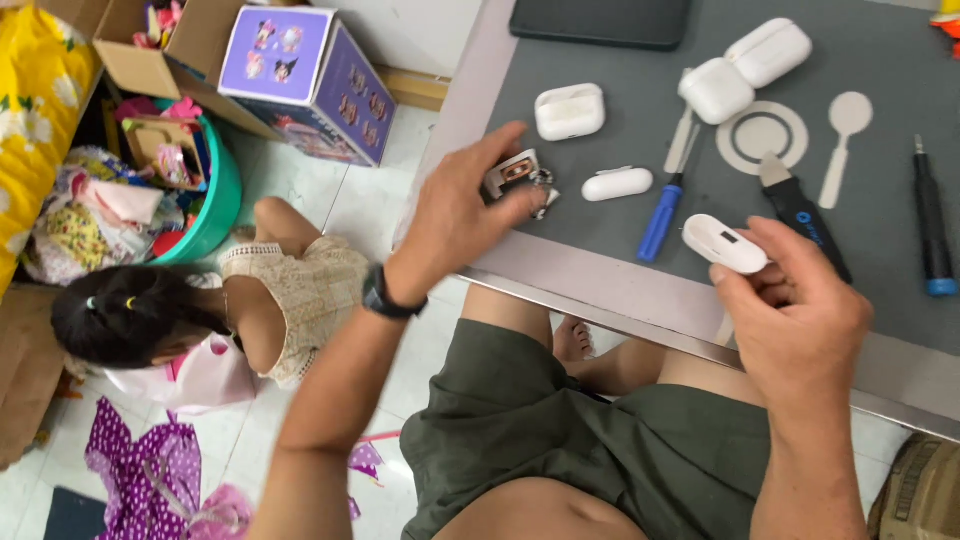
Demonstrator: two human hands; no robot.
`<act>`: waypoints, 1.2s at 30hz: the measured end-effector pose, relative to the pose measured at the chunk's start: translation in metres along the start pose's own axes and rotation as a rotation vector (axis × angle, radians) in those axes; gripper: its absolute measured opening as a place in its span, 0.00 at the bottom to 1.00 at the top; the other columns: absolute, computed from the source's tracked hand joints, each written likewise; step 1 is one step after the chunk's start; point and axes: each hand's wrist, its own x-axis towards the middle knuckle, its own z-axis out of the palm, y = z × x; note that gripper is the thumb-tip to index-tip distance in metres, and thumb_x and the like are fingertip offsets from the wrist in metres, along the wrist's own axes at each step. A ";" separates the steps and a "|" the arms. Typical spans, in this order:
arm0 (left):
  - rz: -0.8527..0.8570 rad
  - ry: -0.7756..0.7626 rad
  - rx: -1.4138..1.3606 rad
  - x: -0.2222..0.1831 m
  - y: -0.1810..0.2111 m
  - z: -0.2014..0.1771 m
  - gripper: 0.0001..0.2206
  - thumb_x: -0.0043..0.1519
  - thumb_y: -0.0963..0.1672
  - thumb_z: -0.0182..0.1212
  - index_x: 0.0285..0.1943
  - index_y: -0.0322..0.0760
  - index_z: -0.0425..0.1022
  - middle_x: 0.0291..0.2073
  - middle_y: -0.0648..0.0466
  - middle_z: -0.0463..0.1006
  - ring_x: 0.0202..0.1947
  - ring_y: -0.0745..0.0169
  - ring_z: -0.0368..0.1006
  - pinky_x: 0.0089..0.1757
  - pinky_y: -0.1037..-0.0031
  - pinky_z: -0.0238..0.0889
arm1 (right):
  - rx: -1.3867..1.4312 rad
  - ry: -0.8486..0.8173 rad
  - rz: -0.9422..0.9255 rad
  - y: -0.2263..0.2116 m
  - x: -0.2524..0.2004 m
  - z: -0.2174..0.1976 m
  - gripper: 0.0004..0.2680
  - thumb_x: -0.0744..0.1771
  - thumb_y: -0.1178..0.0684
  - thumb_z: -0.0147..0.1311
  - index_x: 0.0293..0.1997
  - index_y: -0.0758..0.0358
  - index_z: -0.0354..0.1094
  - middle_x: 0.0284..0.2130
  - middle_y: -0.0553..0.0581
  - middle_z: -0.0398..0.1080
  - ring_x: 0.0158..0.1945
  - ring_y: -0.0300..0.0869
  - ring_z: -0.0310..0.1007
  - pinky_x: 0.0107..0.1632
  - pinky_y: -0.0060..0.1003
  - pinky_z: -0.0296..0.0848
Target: Using a screwdriver and pry tool to open an earbud charging case and inspect internal components.
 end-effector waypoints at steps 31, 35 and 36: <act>0.009 -0.527 -0.635 0.148 0.041 0.012 0.11 0.57 0.37 0.69 0.48 0.39 0.82 0.36 0.60 0.83 0.36 0.76 0.74 0.39 0.83 0.69 | 0.100 -0.467 0.182 -0.053 0.139 0.019 0.11 0.61 0.55 0.65 0.47 0.53 0.77 0.34 0.38 0.74 0.21 0.29 0.49 0.29 0.27 0.53; 0.135 -0.499 -0.807 0.159 0.017 0.029 0.15 0.59 0.37 0.71 0.55 0.34 0.80 0.41 0.45 0.85 0.38 0.65 0.80 0.36 0.73 0.81 | 0.452 -0.430 -0.015 -0.004 0.155 0.043 0.12 0.60 0.65 0.65 0.46 0.72 0.75 0.23 0.64 0.75 0.21 0.39 0.71 0.27 0.33 0.72; 0.135 -0.511 -0.894 0.160 0.010 0.035 0.16 0.60 0.37 0.70 0.57 0.33 0.79 0.44 0.45 0.85 0.40 0.66 0.80 0.36 0.73 0.81 | 0.525 -0.425 -0.009 0.003 0.154 0.043 0.13 0.60 0.68 0.65 0.47 0.75 0.74 0.26 0.68 0.75 0.24 0.40 0.74 0.30 0.36 0.76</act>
